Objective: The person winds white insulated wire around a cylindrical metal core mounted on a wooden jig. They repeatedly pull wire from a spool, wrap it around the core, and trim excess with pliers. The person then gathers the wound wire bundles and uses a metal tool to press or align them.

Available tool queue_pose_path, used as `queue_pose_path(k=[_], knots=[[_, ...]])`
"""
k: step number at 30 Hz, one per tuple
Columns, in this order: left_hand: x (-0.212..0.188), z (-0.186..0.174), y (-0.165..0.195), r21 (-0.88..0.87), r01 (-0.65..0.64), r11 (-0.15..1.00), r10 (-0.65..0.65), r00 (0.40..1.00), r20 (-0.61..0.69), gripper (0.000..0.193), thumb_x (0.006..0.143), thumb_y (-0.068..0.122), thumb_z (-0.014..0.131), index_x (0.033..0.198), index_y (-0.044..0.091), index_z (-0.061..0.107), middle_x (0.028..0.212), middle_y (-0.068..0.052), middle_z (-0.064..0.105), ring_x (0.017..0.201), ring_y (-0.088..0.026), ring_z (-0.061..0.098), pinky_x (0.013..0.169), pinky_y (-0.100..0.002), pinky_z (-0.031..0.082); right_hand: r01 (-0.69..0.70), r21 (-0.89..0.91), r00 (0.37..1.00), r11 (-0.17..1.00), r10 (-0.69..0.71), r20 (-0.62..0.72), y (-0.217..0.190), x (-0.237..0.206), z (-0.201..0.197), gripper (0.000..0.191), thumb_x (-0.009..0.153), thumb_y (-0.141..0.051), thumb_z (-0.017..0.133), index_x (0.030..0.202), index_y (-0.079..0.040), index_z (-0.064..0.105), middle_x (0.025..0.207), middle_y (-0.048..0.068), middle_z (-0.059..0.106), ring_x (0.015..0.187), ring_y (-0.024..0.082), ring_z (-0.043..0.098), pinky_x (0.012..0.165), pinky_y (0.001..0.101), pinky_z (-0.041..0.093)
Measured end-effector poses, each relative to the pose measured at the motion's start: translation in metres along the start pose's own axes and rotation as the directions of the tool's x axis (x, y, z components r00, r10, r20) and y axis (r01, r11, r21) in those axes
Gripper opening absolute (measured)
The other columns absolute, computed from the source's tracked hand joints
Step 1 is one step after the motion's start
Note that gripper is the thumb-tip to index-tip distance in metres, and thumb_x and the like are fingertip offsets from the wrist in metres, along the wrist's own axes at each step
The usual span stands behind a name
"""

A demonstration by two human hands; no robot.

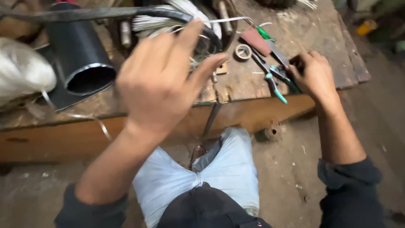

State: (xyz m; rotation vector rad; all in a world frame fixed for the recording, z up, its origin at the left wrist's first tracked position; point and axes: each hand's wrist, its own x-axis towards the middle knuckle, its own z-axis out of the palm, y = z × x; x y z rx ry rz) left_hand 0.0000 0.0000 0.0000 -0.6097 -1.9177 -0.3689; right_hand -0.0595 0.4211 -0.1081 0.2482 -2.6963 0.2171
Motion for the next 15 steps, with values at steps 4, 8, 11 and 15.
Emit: queue_pose_path(k=[4, 8, 11, 15], knots=[[0.029, 0.022, 0.021, 0.037, 0.064, 0.997, -0.065, 0.998, 0.024, 0.040, 0.089, 0.041, 0.074, 0.113, 0.009, 0.073, 0.083, -0.003, 0.059, 0.075, -0.021, 0.062, 0.064, -0.035, 0.049, -0.012, -0.016, 0.996, 1.000, 0.010, -0.084, -0.010, -0.004, -0.006, 0.020, 0.096, -0.021, 0.079, 0.101, -0.004, 0.067, 0.097, 0.020, 0.067, 0.092, 0.042, 0.064, 0.079, 0.0495, 0.051], [0.034, 0.004, 0.031, -0.020, 0.016, 1.000, -0.014, 0.997, 0.079, 0.015, 0.098, 0.024, 0.078, 0.092, 0.014, 0.068, 0.088, 0.000, 0.058, 0.083, -0.019, 0.064, 0.072, -0.036, 0.050, -0.178, 0.433, 0.944, 0.883, 0.278, -0.178, -0.040, -0.024, -0.033, 0.016, 0.109, -0.017, 0.064, 0.109, -0.003, 0.055, 0.093, 0.009, 0.069, 0.079, 0.022, 0.064, 0.069, 0.0360, 0.052], [0.027, -0.024, 0.028, 0.034, 0.025, 0.999, -0.024, 0.999, -0.036, 0.018, 0.097, 0.022, 0.083, 0.098, 0.007, 0.073, 0.078, -0.004, 0.057, 0.069, -0.021, 0.060, 0.059, -0.038, 0.045, -0.130, 0.891, 0.937, 0.435, 0.349, -0.033, -0.079, -0.051, -0.062, 0.012, 0.118, -0.017, 0.055, 0.116, -0.005, 0.053, 0.089, -0.001, 0.061, 0.072, 0.004, 0.054, 0.062, 0.0227, 0.045], [0.020, -0.068, 0.034, 0.276, 0.082, 0.958, -0.099, 0.994, 0.048, 0.018, 0.098, 0.025, 0.081, 0.097, 0.011, 0.070, 0.084, -0.005, 0.056, 0.078, -0.025, 0.060, 0.066, -0.038, 0.048, -0.093, 0.752, 0.995, 0.653, 0.047, 0.083, -0.149, -0.064, -0.075, 0.013, 0.103, -0.014, 0.060, 0.106, -0.004, 0.067, 0.073, -0.002, 0.060, 0.062, 0.008, 0.057, 0.055, 0.0256, 0.046]])
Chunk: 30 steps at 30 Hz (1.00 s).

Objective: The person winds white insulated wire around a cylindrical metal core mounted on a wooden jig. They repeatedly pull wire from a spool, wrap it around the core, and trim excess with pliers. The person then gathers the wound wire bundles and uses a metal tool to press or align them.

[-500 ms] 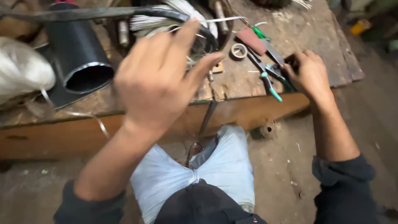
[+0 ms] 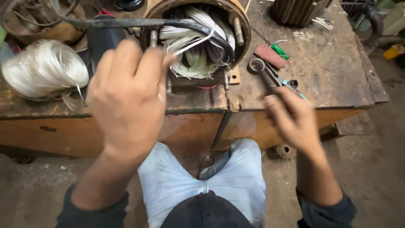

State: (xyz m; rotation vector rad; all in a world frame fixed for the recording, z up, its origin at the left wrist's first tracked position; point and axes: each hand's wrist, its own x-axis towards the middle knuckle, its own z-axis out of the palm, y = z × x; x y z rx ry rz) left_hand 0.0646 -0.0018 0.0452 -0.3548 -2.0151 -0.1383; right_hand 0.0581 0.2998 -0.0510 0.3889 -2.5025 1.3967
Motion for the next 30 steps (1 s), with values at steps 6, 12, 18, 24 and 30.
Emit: queue_pose_path(k=[6, 12, 18, 24, 30], knots=[[-0.014, -0.033, -0.003, -0.400, 0.036, 0.916, 0.024, 0.989, 0.145, 0.018, 0.094, 0.017, 0.079, 0.092, 0.004, 0.067, 0.086, -0.009, 0.057, 0.077, -0.029, 0.060, 0.066, -0.042, 0.048, 0.233, 0.060, 0.960, 0.971, -0.240, 0.148, -0.048, 0.033, 0.071, 0.021, 0.109, -0.021, 0.057, 0.098, -0.003, 0.062, 0.069, -0.003, 0.056, 0.062, 0.005, 0.052, 0.057, 0.0257, 0.042], [-0.026, -0.040, 0.008, -0.491, 0.049, 0.870, 0.044, 0.983, 0.176, 0.018, 0.095, 0.019, 0.080, 0.096, 0.007, 0.067, 0.085, -0.006, 0.056, 0.079, -0.026, 0.059, 0.069, -0.040, 0.048, 0.092, 0.613, 0.991, 0.785, -0.131, 0.018, -0.065, 0.061, 0.119, 0.022, 0.117, -0.022, 0.054, 0.104, -0.005, 0.058, 0.077, -0.008, 0.046, 0.071, 0.003, 0.038, 0.061, 0.0237, 0.032], [-0.034, -0.048, -0.013, -0.415, 0.074, 0.907, 0.009, 0.981, 0.193, 0.019, 0.095, 0.018, 0.083, 0.091, 0.008, 0.067, 0.079, -0.006, 0.053, 0.071, -0.026, 0.057, 0.063, -0.040, 0.045, -0.015, 0.742, 0.999, 0.670, 0.033, -0.009, -0.078, 0.055, 0.126, 0.018, 0.111, -0.023, 0.055, 0.104, -0.007, 0.061, 0.072, -0.010, 0.046, 0.059, -0.001, 0.036, 0.051, 0.0189, 0.028], [-0.042, -0.109, -0.050, -0.452, 0.111, 0.885, -0.028, 0.982, 0.187, 0.017, 0.083, 0.010, 0.083, 0.092, 0.002, 0.070, 0.075, -0.008, 0.061, 0.062, -0.025, 0.058, 0.057, -0.036, 0.046, 0.064, 0.512, 0.980, 0.857, 0.043, -0.195, -0.085, 0.025, 0.110, 0.019, 0.113, -0.022, 0.056, 0.105, -0.006, 0.061, 0.073, -0.009, 0.045, 0.059, 0.001, 0.036, 0.051, 0.0201, 0.028], [-0.084, -0.122, -0.069, -0.386, 0.212, 0.898, -0.128, 0.964, 0.232, 0.052, 0.083, 0.021, 0.083, 0.117, -0.008, 0.055, 0.102, -0.020, 0.070, 0.083, -0.033, 0.068, 0.072, -0.039, 0.053, 0.144, 0.295, 0.924, 0.945, -0.022, -0.381, -0.060, -0.023, 0.084, 0.021, 0.117, -0.019, 0.053, 0.115, -0.001, 0.062, 0.080, -0.004, 0.051, 0.066, 0.004, 0.044, 0.060, 0.0236, 0.033]])
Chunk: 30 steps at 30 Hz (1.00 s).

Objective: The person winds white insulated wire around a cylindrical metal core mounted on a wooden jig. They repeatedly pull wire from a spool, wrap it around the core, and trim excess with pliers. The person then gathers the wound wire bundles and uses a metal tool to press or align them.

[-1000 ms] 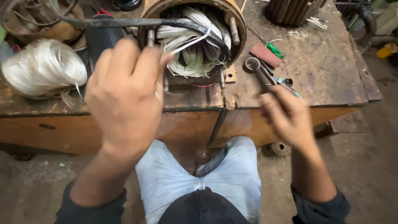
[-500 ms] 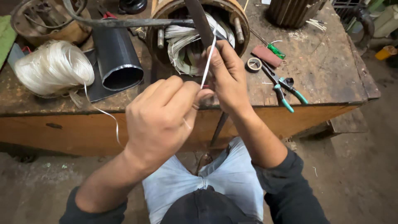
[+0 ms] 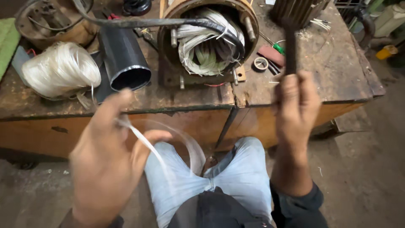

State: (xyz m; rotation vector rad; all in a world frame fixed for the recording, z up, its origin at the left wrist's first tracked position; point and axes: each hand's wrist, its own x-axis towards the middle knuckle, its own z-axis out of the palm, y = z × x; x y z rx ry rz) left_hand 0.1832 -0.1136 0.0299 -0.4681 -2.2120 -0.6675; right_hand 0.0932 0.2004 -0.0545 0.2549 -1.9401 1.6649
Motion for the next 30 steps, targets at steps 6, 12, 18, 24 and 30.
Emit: queue_pose_path(k=[6, 12, 18, 24, 30], knots=[[-0.031, 0.045, -0.036, -0.164, 0.255, 0.953, -0.161, 0.884, 0.439, 0.026, 0.103, 0.027, 0.061, 0.094, 0.003, 0.061, 0.086, -0.018, 0.065, 0.082, -0.041, 0.065, 0.070, -0.048, 0.051, 0.284, -0.848, 0.941, 0.447, -0.298, 0.158, 0.050, 0.032, -0.040, 0.016, 0.109, -0.016, 0.062, 0.112, -0.001, 0.068, 0.087, 0.017, 0.066, 0.077, 0.041, 0.066, 0.071, 0.0464, 0.049], [-0.048, 0.104, -0.021, -0.598, 0.318, 0.736, -0.195, 0.945, 0.262, 0.027, 0.108, 0.026, 0.054, 0.098, 0.003, 0.064, 0.087, -0.014, 0.070, 0.081, -0.031, 0.072, 0.071, -0.038, 0.056, 0.291, -0.747, 0.919, 0.598, -0.391, 0.045, 0.012, 0.009, -0.008, 0.011, 0.103, -0.010, 0.066, 0.107, -0.001, 0.071, 0.097, 0.018, 0.073, 0.084, 0.032, 0.068, 0.075, 0.0373, 0.052], [-0.031, 0.123, 0.001, -0.710, 0.177, 0.681, -0.102, 0.984, 0.148, 0.028, 0.111, 0.026, 0.055, 0.115, 0.000, 0.064, 0.102, -0.017, 0.068, 0.093, -0.034, 0.070, 0.078, -0.038, 0.057, 0.300, -0.137, 0.922, 0.944, -0.251, 0.293, -0.036, -0.057, 0.055, 0.024, 0.101, -0.008, 0.069, 0.122, 0.005, 0.067, 0.114, 0.017, 0.072, 0.109, 0.022, 0.069, 0.098, 0.0315, 0.054], [0.013, 0.115, -0.023, -0.207, -0.275, 0.939, 0.240, 0.954, -0.177, 0.037, 0.103, 0.039, 0.069, 0.124, 0.007, 0.066, 0.122, -0.016, 0.066, 0.122, -0.035, 0.061, 0.105, -0.049, 0.045, 0.131, 0.456, 0.988, 0.880, -0.153, 0.012, -0.046, -0.033, 0.065, 0.011, 0.112, -0.002, 0.055, 0.116, -0.003, 0.065, 0.112, 0.012, 0.071, 0.108, 0.024, 0.071, 0.098, 0.0370, 0.060], [0.066, 0.145, -0.070, 0.230, -0.096, 0.968, 0.146, 0.967, -0.209, 0.069, 0.095, 0.030, 0.082, 0.152, 0.002, 0.053, 0.150, -0.013, 0.053, 0.143, -0.030, 0.048, 0.123, -0.046, 0.039, 0.515, -0.129, 0.856, 0.848, -0.499, 0.134, -0.038, 0.011, 0.065, 0.016, 0.115, -0.004, 0.063, 0.131, -0.005, 0.060, 0.122, 0.011, 0.060, 0.109, 0.025, 0.070, 0.091, 0.0339, 0.064]])
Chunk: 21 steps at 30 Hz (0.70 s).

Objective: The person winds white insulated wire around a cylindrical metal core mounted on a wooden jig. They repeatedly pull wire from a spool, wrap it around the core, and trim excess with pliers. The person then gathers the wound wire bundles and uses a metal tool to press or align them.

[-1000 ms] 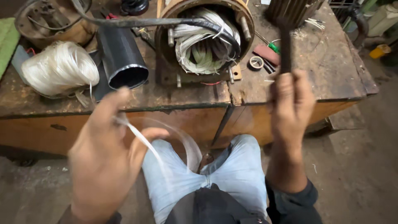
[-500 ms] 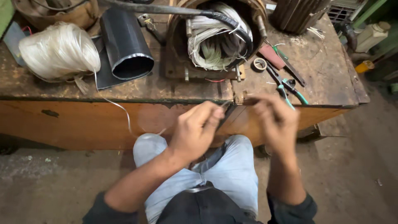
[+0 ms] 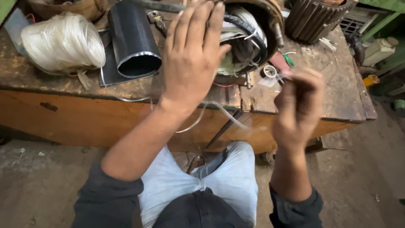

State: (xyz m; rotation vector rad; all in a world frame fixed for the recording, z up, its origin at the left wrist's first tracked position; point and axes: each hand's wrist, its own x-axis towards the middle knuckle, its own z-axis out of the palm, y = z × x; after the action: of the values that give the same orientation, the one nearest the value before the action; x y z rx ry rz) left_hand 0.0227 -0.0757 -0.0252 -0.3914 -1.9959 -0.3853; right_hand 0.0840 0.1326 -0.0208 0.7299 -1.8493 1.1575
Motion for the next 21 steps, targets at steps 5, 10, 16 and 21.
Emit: queue_pose_path(k=[5, 10, 16, 21], knots=[[0.002, 0.020, -0.004, -0.007, 0.009, 1.000, -0.010, 0.998, -0.060, 0.059, 0.094, 0.019, 0.087, 0.144, 0.008, 0.057, 0.138, -0.006, 0.056, 0.141, -0.026, 0.051, 0.120, -0.044, 0.039, 0.293, -0.523, 0.949, 0.800, -0.178, 0.260, 0.030, 0.039, 0.025, 0.054, 0.097, -0.010, 0.082, 0.143, -0.009, 0.054, 0.142, 0.008, 0.057, 0.117, 0.030, 0.069, 0.093, 0.0366, 0.061], [0.005, 0.023, -0.022, -0.054, -0.015, 0.998, 0.012, 0.998, -0.059, 0.059, 0.089, 0.018, 0.089, 0.140, 0.011, 0.060, 0.140, -0.001, 0.058, 0.136, -0.022, 0.052, 0.115, -0.043, 0.037, 0.312, -0.668, 0.942, 0.676, -0.125, 0.313, 0.039, 0.066, 0.060, 0.058, 0.089, -0.005, 0.075, 0.144, -0.006, 0.054, 0.148, 0.008, 0.056, 0.111, 0.031, 0.070, 0.083, 0.0392, 0.058], [-0.011, 0.034, -0.037, -0.111, -0.050, 0.993, 0.038, 0.993, -0.114, 0.064, 0.090, 0.016, 0.089, 0.145, 0.013, 0.058, 0.140, -0.002, 0.055, 0.136, -0.021, 0.047, 0.114, -0.038, 0.038, 0.272, -0.713, 0.957, 0.647, -0.104, 0.271, 0.050, 0.070, 0.081, 0.044, 0.099, -0.006, 0.070, 0.140, -0.012, 0.060, 0.142, 0.003, 0.060, 0.104, 0.029, 0.071, 0.082, 0.0389, 0.059], [-0.038, 0.062, -0.040, -0.214, 0.114, 0.970, -0.172, 0.946, -0.274, 0.064, 0.092, 0.032, 0.093, 0.138, 0.009, 0.055, 0.137, -0.004, 0.054, 0.130, -0.024, 0.052, 0.112, -0.037, 0.045, 0.289, -0.745, 0.955, 0.601, -0.125, 0.269, 0.060, 0.069, 0.087, 0.043, 0.097, -0.003, 0.072, 0.138, -0.012, 0.062, 0.140, 0.003, 0.061, 0.104, 0.029, 0.071, 0.087, 0.0397, 0.059]])
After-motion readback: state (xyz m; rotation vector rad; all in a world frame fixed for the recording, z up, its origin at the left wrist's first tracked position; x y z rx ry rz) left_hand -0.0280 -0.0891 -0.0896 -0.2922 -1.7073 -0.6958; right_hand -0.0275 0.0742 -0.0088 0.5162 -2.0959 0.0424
